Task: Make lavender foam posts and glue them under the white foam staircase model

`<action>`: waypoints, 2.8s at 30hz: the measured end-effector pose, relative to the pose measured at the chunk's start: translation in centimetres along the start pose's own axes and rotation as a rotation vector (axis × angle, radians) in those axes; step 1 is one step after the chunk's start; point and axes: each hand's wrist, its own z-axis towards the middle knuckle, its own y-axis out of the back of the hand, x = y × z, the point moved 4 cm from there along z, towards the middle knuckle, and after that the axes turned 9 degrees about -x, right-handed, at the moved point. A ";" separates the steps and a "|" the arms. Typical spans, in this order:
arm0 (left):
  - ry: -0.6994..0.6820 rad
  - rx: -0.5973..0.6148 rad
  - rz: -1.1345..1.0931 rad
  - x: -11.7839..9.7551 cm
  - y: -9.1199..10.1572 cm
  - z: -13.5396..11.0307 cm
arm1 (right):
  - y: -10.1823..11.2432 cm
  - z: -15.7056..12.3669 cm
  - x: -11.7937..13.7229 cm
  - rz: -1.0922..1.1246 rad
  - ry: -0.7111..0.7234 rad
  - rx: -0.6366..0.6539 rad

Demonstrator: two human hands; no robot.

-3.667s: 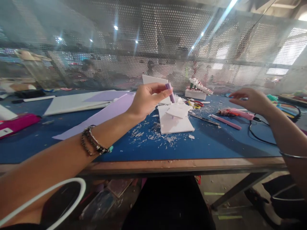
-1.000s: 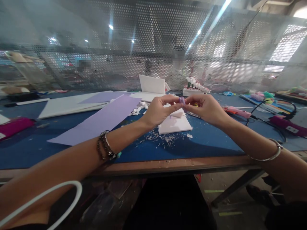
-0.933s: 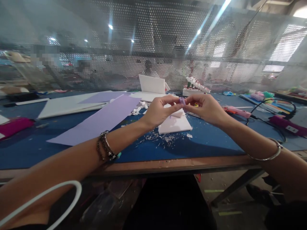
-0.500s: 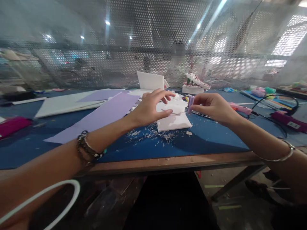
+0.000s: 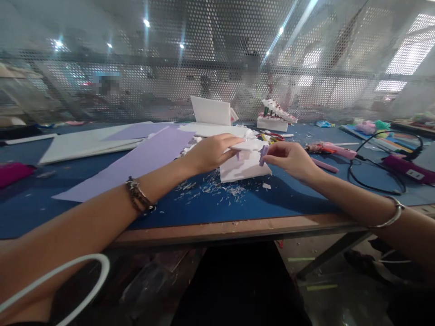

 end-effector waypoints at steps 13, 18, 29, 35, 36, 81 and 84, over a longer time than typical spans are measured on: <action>0.078 -0.086 -0.120 0.6 0.3 0.3 | -1.1 1.1 0.7 -0.131 0.111 -0.042; 0.076 -0.069 -0.088 0.4 0.2 0.2 | -1.7 1.1 0.1 -0.181 0.091 -0.027; 0.061 -0.072 -0.075 0.2 0.0 0.0 | -2.0 1.2 -0.6 -0.213 0.060 -0.016; 0.065 -0.063 -0.074 0.0 0.0 0.0 | -2.3 1.1 -0.7 -0.218 0.043 -0.005; 0.063 -0.061 -0.070 0.0 0.0 -0.1 | -2.3 1.1 -0.7 -0.222 0.042 -0.005; -0.041 -0.038 0.167 -0.5 -0.6 -0.9 | -2.7 0.9 -1.1 -0.259 -0.008 0.059; -0.046 -0.042 0.170 -0.6 -0.6 -0.9 | -2.7 0.9 -1.0 -0.270 -0.007 0.043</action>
